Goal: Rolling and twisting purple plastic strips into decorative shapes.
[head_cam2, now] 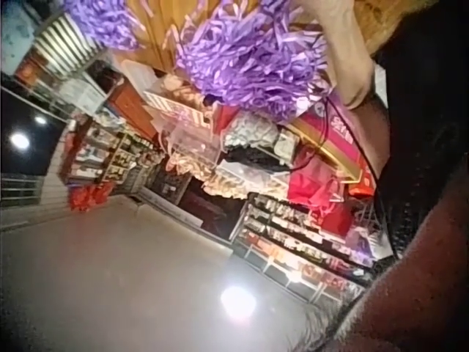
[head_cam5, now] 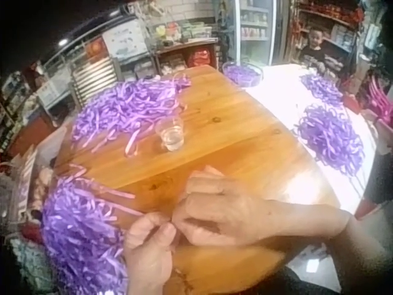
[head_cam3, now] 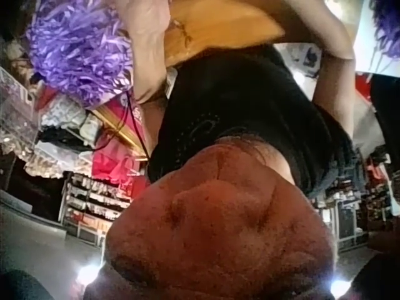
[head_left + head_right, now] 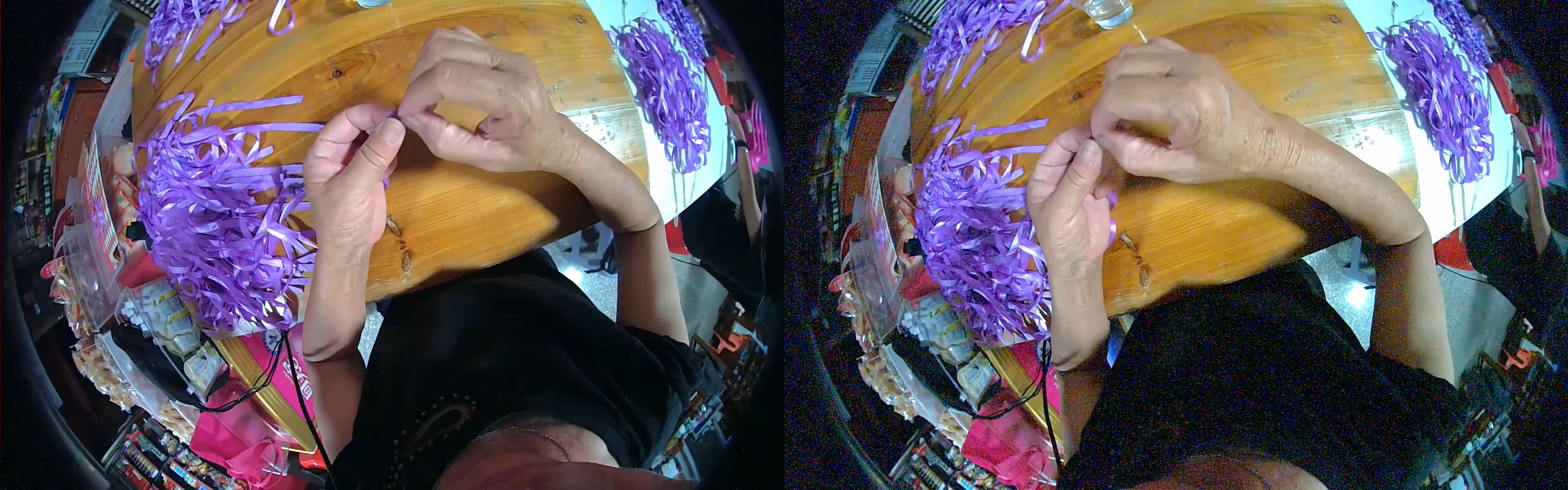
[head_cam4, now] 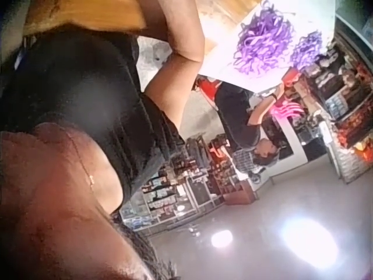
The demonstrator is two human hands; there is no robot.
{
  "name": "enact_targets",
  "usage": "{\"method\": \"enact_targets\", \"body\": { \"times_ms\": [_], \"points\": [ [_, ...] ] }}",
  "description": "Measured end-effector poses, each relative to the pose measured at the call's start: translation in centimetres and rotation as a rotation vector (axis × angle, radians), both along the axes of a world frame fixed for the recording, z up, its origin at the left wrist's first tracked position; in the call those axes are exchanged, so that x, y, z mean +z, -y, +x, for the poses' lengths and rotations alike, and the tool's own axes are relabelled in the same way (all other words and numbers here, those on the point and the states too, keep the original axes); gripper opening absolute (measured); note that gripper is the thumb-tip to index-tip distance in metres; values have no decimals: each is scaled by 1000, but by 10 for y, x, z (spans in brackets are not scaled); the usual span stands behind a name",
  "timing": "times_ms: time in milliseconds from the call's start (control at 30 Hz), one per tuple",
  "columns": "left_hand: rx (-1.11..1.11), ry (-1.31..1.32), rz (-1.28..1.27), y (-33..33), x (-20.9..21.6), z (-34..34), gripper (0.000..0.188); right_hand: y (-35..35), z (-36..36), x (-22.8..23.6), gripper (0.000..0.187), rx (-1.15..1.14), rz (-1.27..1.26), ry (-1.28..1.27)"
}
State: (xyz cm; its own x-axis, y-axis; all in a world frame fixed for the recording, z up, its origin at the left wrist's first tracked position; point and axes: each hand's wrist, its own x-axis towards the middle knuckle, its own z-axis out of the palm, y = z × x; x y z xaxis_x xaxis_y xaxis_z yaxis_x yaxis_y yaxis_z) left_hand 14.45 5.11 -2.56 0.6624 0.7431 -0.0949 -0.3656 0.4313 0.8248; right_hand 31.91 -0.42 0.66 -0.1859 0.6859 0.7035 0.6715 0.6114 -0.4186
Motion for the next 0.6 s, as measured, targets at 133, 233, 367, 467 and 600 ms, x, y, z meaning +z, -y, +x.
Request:
{"method": "enact_targets", "body": {
  "times_ms": [133, 233, 367, 467, 600],
  "points": [
    [96, -82, 233, 7, 2, 3, 17, 2, 0, -6, 7, -11, -198, -259],
    [108, -121, 317, 6, 0, 2, 19, 1, 2, -11, 5, -26, -232, -278],
    [111, -110, 264, 5, 4, 2, 15, 1, 5, -14, 4, 15, -243, -295],
    [117, -86, 257, 5, 5, 1, 14, 0, 7, -13, 4, 30, -288, -376],
    [148, -90, 231, 4, 6, 2, 13, -2, 6, -14, 6, 9, -253, -349]
  ]
}}
